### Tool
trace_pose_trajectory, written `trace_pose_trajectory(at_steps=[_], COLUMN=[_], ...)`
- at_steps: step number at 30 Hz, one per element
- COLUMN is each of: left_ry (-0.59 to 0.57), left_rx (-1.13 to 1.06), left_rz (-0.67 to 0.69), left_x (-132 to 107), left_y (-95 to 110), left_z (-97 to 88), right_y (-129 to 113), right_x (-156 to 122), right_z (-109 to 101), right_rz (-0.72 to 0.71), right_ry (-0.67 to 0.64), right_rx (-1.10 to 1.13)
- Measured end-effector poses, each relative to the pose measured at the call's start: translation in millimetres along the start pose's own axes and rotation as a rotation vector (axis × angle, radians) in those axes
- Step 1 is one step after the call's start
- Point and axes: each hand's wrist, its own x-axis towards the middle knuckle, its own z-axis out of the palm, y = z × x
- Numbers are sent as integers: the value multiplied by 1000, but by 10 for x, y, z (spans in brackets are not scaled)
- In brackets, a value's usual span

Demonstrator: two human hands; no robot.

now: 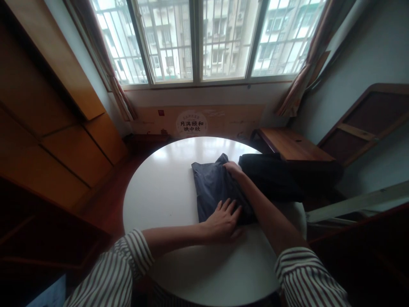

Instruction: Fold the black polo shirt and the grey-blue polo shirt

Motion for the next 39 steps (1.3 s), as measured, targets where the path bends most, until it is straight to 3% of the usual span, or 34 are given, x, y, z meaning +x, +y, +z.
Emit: trace_pose_trajectory(at_steps=[3,5,8,11,15,18,23,28,30,32,36,39], left_ry=[-17,-6,75,269,458,463,362,295,286,283,273,246], left_rx=[10,-66,-174,-164,-60,-110,-229,-319,-363,-400,-417,-369], left_rz=[142,211,217,30,-380,-618,-616,-586,-575,-553,-490,-463], left_x=[-23,-30,-66,-77,39,187,402,469,459,454,514,586], left_y=[63,82,-39,-434,-1238,-1775,-2265,-2452,-2470,-2461,-2421,-2438], left_z=[-11,-98,-340,-634,-907,-968,-957,-938,-944,-959,-988,-997], right_y=[-59,-67,66,352,663,746,862,847,708,513,166,104], right_x=[-19,-139,-491,-962,-1491,-1670,-1684,-1735,-1742,-1703,-1543,-1506], right_z=[5,2,-13,-37,-73,-118,-273,-393,-369,-279,84,384], right_rz=[-4,-150,-436,-471,-379,-384,-323,-338,-341,-443,-806,-866], right_ry=[85,113,-3,-133,-119,-33,66,35,83,99,-189,-399], right_rx=[-130,-345,-679,-800,-939,-915,-753,-783,-869,-840,-577,-524])
